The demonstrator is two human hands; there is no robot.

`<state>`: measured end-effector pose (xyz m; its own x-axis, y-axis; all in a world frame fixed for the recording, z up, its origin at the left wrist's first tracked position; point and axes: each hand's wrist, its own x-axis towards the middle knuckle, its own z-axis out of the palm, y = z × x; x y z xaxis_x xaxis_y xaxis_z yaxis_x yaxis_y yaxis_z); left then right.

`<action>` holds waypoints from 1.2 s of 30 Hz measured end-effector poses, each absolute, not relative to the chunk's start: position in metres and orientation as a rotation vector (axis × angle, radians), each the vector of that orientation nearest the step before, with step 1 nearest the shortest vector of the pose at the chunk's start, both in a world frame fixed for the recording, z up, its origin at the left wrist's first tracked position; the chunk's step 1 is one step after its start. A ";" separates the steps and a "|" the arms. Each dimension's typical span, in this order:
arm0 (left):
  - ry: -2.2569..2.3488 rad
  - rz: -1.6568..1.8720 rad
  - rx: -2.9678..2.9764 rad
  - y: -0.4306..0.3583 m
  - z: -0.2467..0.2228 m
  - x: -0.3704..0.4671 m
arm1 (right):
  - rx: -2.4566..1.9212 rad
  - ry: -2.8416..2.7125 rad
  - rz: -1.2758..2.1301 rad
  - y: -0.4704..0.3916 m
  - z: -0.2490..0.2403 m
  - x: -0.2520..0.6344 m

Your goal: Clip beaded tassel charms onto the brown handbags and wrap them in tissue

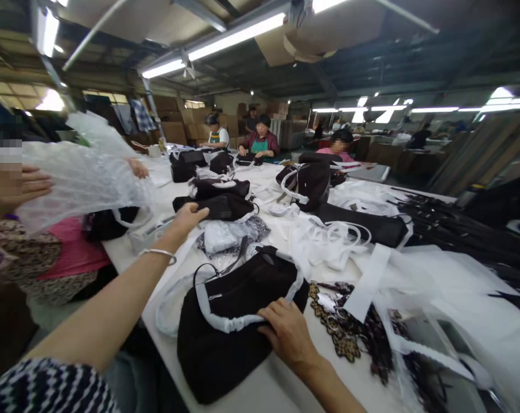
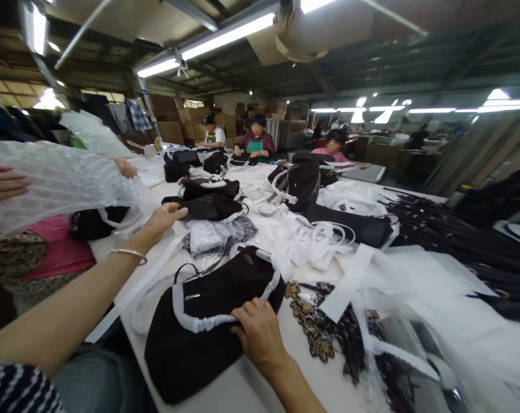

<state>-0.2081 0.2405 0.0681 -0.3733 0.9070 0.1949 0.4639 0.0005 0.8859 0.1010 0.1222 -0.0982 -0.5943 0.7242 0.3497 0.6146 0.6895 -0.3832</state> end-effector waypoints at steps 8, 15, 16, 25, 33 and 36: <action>1.780 0.929 1.904 0.106 -0.023 -0.179 | -1.019 -2.445 0.242 0.123 -0.100 0.101; 1.794 1.251 1.038 0.017 -0.076 -0.182 | -0.981 -2.480 0.178 0.104 -0.077 0.094; 1.734 1.301 0.894 0.011 -0.077 -0.180 | -0.958 -2.497 0.157 0.097 -0.071 0.093; 1.487 1.270 0.615 -0.030 -0.076 -0.190 | -0.755 -2.679 0.146 -0.007 -0.054 0.090; 1.400 1.271 0.780 -0.063 -0.089 -0.177 | -0.634 -2.775 0.560 -0.028 0.002 0.102; 1.323 1.310 0.656 -0.067 -0.081 -0.176 | -0.816 -2.436 0.735 -0.003 0.040 0.110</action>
<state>-0.1764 -0.0674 -0.0807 -0.2387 0.9205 -0.3093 -0.2997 0.2332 0.9251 0.1105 -0.0032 0.0402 -0.7153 0.6511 0.2536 0.4020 0.6803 -0.6129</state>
